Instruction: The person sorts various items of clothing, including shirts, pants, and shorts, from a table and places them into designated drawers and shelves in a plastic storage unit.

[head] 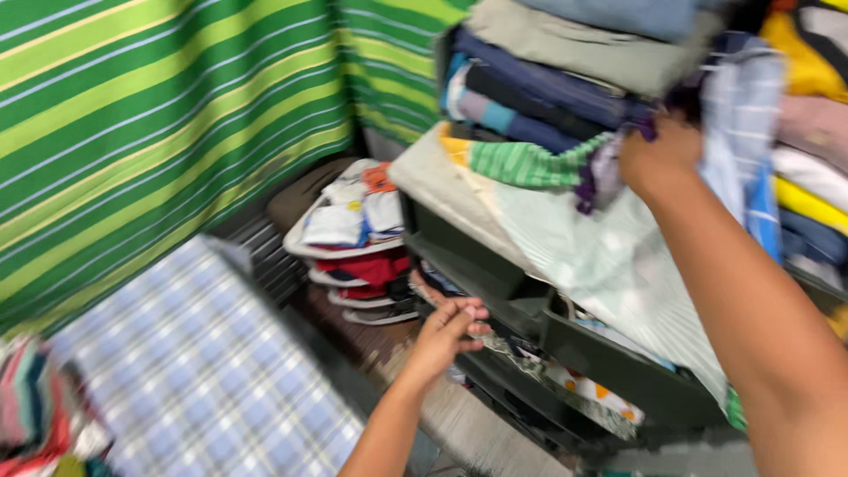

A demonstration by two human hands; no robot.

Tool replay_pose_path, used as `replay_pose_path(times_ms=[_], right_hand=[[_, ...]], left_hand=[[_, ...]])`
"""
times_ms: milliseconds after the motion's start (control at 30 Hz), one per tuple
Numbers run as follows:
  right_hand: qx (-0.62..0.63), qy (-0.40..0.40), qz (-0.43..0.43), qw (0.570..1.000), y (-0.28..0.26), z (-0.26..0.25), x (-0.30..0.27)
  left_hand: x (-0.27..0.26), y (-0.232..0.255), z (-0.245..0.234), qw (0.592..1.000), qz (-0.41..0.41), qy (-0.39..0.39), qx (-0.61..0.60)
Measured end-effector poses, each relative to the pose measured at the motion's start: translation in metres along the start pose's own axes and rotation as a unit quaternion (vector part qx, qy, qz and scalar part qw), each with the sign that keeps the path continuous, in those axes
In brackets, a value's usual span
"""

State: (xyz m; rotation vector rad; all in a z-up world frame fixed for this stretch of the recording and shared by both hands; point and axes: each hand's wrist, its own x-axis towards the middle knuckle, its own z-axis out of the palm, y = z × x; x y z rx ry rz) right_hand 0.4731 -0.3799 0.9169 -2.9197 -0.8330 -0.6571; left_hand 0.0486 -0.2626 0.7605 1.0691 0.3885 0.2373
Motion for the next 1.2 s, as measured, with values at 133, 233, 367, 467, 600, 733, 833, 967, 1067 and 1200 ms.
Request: replay_pose_path(times_ms=[133,233,367,467,600,733,833,967,1067,1200], right_hand=[[-0.026,-0.029,-0.103,0.994,-0.060,-0.071,-0.124],[-0.085,-0.242,-0.193,0.947,-0.107,-0.108,-0.212],[-0.238,-0.201,-0.241,0.919,-0.109,-0.089,-0.255],[-0.081,-0.084,-0.259,0.959,-0.079,-0.050,-0.257],[-0.048,-0.003,-0.250,0.967,-0.048,0.013,-0.268],[0.162,-0.081,-0.095,0.979,-0.076,0.054,-0.272],[0.097,-0.046,-0.164,0.981,-0.160,0.025,-0.305],[0.001,-0.010,-0.278,0.961,-0.317,-0.046,-0.378],[0.039,-0.104,-0.330,0.937,-0.448,-0.068,-0.434],[0.085,-0.238,-0.408,0.878,-0.589,-0.068,-0.513]], left_hand=[[-0.011,-0.032,-0.006,0.999,-0.001,0.048,0.021],[-0.024,-0.046,-0.006,0.998,-0.032,0.047,0.002],[-0.040,-0.053,-0.019,0.999,-0.031,0.036,0.012],[-0.050,-0.055,-0.037,0.999,-0.027,0.047,0.006],[-0.070,-0.053,-0.066,0.999,-0.025,0.048,0.004],[-0.118,-0.047,-0.110,0.996,-0.024,0.086,-0.005],[-0.160,-0.043,-0.164,0.992,-0.037,0.116,-0.025],[-0.225,-0.049,-0.250,0.982,-0.009,0.185,-0.028],[-0.276,-0.064,-0.330,0.965,-0.007,0.261,-0.001],[-0.349,-0.091,-0.428,0.884,0.085,0.431,0.159]])
